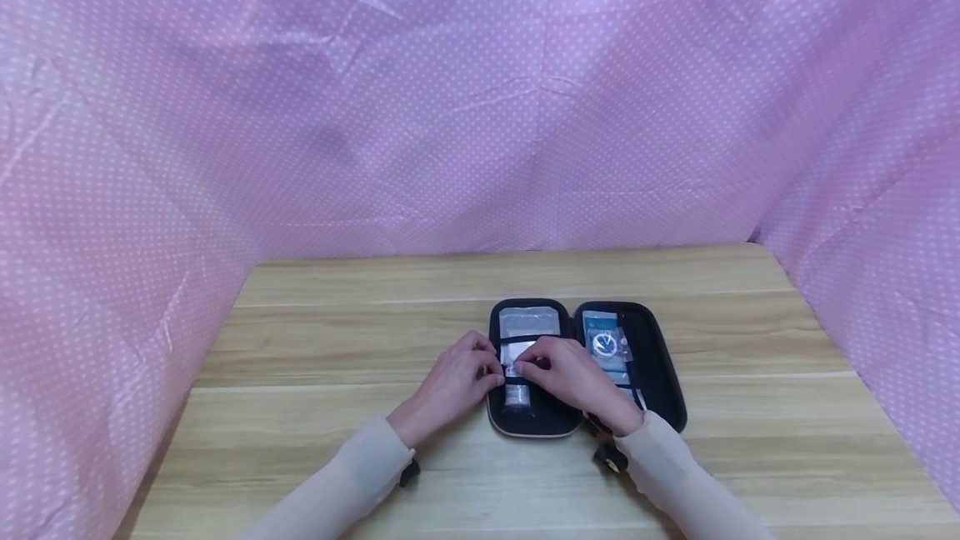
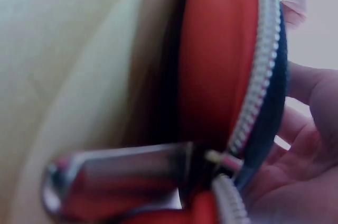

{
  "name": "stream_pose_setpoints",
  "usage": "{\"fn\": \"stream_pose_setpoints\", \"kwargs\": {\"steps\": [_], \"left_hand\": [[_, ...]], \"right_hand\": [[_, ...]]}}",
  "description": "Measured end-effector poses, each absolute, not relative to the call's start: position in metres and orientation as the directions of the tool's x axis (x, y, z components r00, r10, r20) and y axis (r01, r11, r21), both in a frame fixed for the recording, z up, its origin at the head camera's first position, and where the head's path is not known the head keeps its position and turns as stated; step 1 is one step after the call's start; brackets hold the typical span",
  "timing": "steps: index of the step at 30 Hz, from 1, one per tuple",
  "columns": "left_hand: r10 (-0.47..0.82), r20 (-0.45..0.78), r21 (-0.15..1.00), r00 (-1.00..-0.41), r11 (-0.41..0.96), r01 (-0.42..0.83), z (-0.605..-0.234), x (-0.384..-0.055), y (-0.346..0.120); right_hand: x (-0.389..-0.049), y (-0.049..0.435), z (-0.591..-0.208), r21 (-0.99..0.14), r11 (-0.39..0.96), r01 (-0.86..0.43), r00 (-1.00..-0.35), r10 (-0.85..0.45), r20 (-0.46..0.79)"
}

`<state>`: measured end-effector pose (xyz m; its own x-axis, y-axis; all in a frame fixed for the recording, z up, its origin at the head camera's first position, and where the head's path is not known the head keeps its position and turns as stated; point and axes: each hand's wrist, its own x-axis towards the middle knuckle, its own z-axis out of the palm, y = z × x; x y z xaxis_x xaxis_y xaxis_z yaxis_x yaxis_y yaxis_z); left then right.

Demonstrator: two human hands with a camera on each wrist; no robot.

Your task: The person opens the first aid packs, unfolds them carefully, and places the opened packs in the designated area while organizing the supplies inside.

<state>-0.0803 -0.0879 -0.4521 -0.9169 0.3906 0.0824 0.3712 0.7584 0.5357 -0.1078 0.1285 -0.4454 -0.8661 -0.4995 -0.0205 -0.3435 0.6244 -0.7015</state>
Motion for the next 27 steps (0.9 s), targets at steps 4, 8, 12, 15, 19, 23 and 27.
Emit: {"fn": "stream_pose_setpoints", "kwargs": {"steps": [4, 8, 12, 15, 19, 23, 27], "left_hand": [[0.388, 0.076, 0.537, -0.919, 0.760, 0.365, -0.451, -0.079, -0.087], [0.387, 0.070, 0.542, -0.919, 0.759, 0.361, -0.450, -0.078, -0.086], [0.386, 0.087, 0.549, -0.919, 0.751, 0.367, -0.450, -0.079, -0.086], [0.384, 0.096, 0.550, -0.918, 0.749, 0.371, -0.451, -0.079, -0.086], [0.380, 0.093, 0.550, -0.920, 0.751, 0.366, -0.451, -0.079, -0.086], [0.374, 0.084, 0.550, -0.923, 0.755, 0.356, -0.451, -0.079, -0.085], [0.367, 0.079, 0.559, -0.927, 0.753, 0.346, -0.451, -0.079, -0.086]], "right_hand": [[-0.105, 0.132, -0.444, -0.713, 0.599, -0.366, -0.842, -0.540, -0.021], [-0.104, 0.138, -0.443, -0.719, 0.580, -0.382, -0.796, -0.602, -0.063], [-0.104, 0.144, -0.441, -0.724, 0.571, -0.388, -0.730, -0.670, -0.137], [-0.102, 0.147, -0.441, -0.709, 0.584, -0.394, -0.691, -0.697, -0.190], [-0.100, 0.146, -0.443, -0.682, 0.597, -0.423, -0.678, -0.708, -0.199], [-0.100, 0.145, -0.445, -0.670, 0.587, -0.454, -0.685, -0.711, -0.159], [-0.099, 0.145, -0.447, -0.657, 0.577, -0.486, -0.688, -0.716, -0.120]]}}
